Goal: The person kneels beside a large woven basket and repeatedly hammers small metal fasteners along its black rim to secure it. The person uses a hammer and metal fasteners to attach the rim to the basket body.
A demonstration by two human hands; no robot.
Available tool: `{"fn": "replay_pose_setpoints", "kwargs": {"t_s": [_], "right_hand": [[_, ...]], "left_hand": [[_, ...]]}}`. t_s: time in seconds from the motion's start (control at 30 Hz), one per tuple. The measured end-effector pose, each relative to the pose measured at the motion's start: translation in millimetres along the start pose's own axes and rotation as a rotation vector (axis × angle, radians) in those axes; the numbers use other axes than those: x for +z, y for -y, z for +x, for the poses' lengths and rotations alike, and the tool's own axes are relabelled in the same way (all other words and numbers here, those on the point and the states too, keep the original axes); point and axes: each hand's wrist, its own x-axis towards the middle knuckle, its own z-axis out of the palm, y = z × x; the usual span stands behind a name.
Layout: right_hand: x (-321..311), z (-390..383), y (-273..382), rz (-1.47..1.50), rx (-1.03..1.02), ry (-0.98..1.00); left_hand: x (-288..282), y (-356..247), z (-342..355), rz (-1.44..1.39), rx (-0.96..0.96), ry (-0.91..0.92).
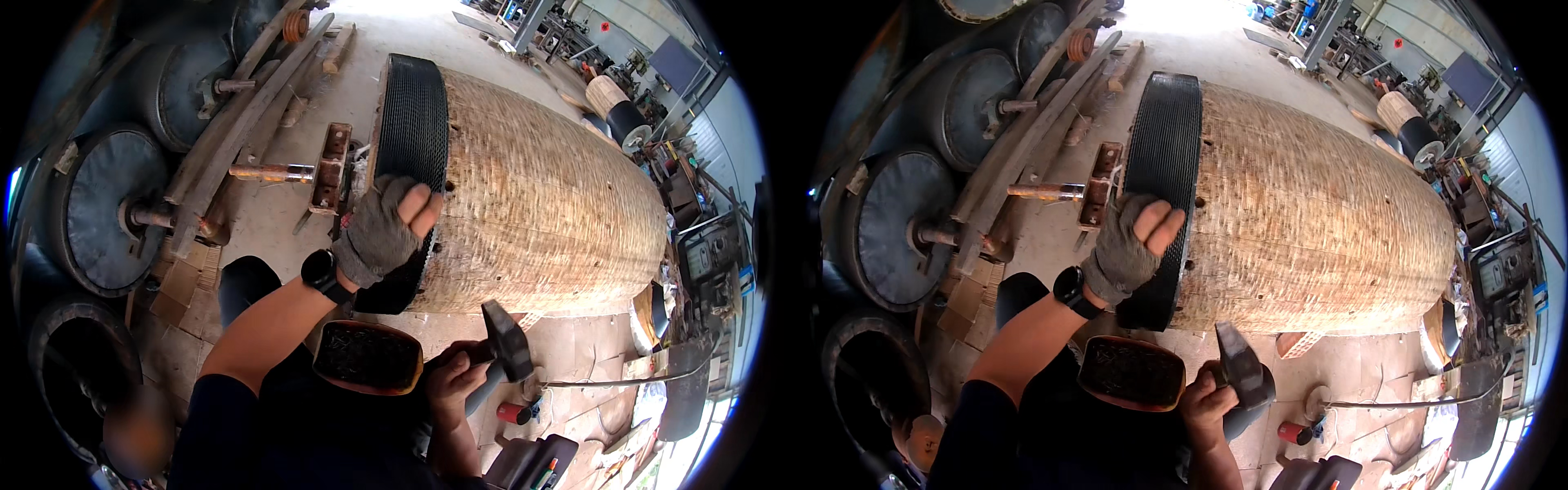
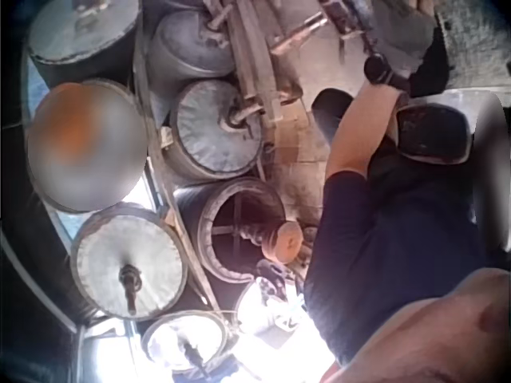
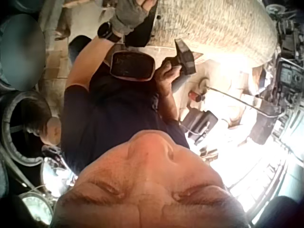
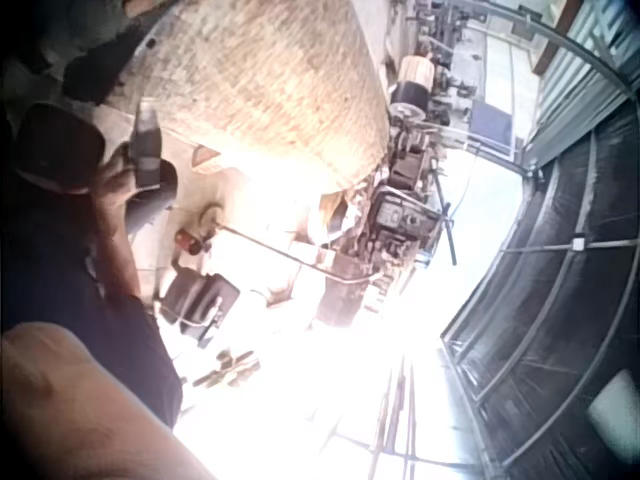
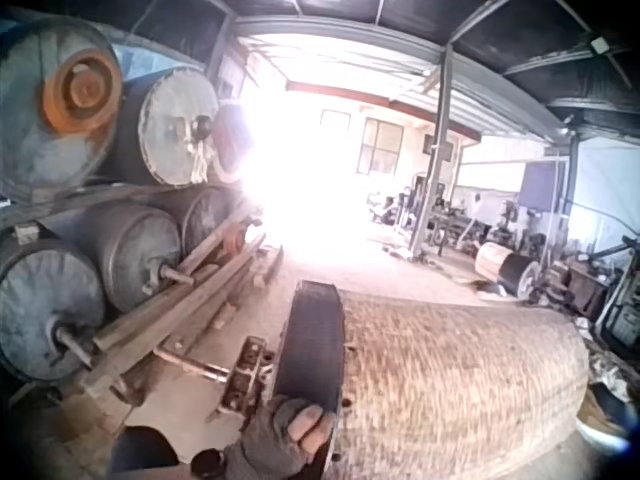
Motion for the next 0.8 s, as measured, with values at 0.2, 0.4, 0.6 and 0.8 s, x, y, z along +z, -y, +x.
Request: {"fn": "replay_pose_setpoints", "kwargs": {"t_s": [0.2, 0.4, 0.6, 0.8], "right_hand": [[-6.4, 8.2, 4.1, -0.107, 0.177, 0.268], [2.2, 10.2, -25.4, -0.11, -0.132, 0.127], [-6.3, -15.4, -31.2, -0.161, 0.16, 0.257], [-15.2, -31.6, -30.4, -0.051, 0.205, 0.227]], "left_hand": [[13.6, 6.2, -3.0, 0.055, -0.026, 0.012], [12.1, 5.0, 9.0, 0.103, -0.049, 0.045], [26.0, 22.6, 4.7, 0.139, -0.04, 0.031], [23.8, 25.3, 23.1, 0.244, -0.053, 0.09]]}}
